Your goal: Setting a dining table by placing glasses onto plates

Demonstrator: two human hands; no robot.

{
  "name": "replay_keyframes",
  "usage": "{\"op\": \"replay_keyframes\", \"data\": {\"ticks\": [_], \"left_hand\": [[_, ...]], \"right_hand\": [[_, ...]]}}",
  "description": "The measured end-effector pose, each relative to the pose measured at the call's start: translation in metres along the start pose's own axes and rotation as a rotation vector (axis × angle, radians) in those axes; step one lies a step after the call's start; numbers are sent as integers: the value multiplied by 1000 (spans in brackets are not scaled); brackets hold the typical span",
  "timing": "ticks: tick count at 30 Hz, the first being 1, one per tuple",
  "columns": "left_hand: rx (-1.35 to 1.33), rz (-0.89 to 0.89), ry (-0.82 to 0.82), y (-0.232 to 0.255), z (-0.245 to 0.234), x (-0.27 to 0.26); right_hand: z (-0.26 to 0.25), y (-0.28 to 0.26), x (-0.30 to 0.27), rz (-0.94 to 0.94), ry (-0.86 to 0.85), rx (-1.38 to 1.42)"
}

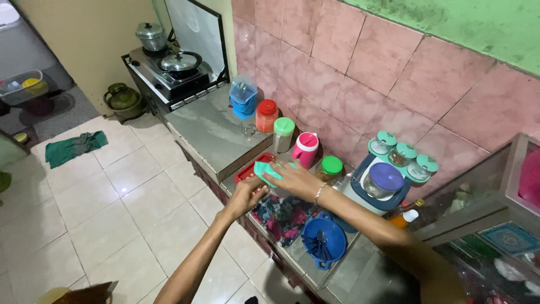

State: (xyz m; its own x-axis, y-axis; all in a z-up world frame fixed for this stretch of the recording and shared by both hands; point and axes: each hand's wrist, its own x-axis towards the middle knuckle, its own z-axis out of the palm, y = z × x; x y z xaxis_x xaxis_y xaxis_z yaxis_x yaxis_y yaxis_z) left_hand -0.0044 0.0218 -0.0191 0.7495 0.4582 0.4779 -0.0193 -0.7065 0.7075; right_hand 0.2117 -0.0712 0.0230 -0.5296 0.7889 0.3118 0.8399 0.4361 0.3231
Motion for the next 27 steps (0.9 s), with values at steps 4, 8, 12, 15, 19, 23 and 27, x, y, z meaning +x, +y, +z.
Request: {"op": "replay_keyframes", "data": {"ticks": [4,8,12,15,19,23,27], "left_hand": [[-36,-7,3,18,6,0],[-14,-25,116,39,-3,8],[7,-74,156,35,-1,11],[-51,-218,204,29,0,6],[-346,-507,355,0,23,1],[-591,-614,504,-23,47,13],[-512,-595,515,-58,72,21]], "right_hand": [[28,14,6,-47,239,-97],[47,24,7,343,-48,21],[37,17,6,820,51,341],[98,49,-12,1272,108,769],[54,35,-15,1182,442,906],[-4,-19,7,698,455,514],[10,-52,13,402,248,157]]}}
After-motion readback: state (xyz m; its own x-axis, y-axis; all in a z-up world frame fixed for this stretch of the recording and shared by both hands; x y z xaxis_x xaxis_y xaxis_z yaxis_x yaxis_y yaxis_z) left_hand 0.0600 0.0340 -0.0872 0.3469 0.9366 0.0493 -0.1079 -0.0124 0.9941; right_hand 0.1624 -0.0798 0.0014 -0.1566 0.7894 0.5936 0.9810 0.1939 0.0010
